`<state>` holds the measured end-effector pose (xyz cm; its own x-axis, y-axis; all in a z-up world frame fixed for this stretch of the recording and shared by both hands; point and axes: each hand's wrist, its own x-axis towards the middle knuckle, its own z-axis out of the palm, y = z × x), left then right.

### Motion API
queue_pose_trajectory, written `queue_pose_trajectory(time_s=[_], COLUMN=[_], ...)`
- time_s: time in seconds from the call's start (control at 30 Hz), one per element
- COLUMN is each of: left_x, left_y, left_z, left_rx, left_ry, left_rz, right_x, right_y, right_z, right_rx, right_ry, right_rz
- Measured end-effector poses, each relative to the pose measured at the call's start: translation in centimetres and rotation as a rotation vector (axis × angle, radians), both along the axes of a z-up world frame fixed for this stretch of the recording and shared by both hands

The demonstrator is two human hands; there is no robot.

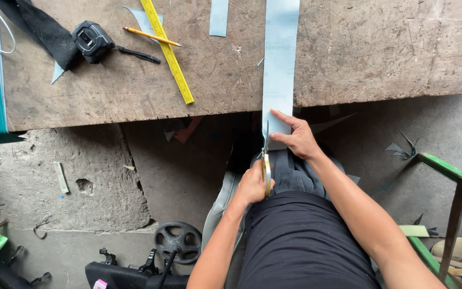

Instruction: The person uses scissors to cut a long strip of light blue material on a wooden workbench. They trim the edges of the strip and cut it into smaller sections, handling the material with both hands throughout the process.

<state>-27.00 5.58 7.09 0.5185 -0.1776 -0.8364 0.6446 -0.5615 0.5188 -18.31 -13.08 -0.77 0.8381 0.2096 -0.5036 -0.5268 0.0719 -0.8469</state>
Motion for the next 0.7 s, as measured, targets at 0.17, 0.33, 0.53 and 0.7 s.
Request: queue_pose_trajectory(time_s=[0.17, 0.33, 0.53, 0.7], left_x=[0.1, 0.0, -0.5, -0.7], left_y=[0.1, 0.3, 0.2, -0.3], left_z=[0.6, -0.1, -0.7, 0.0], left_rx=[0.015, 0.003, -0.055, -0.134], left_ry=[0.018, 0.054, 0.024, -0.010], left_rz=[-0.004, -0.050, -0.059, 0.024], right_x=[-0.1, -0.3, -0.6, -0.5], right_y=[-0.1, -0.1, -0.1, 0.0], right_z=[-0.4, -0.3, -0.6, -0.5], right_rx=[-0.059, -0.072, -0.072, -0.061], right_ry=[-0.072, -0.090, -0.101, -0.097], right_rz=[0.012, 0.019, 0.023, 0.021])
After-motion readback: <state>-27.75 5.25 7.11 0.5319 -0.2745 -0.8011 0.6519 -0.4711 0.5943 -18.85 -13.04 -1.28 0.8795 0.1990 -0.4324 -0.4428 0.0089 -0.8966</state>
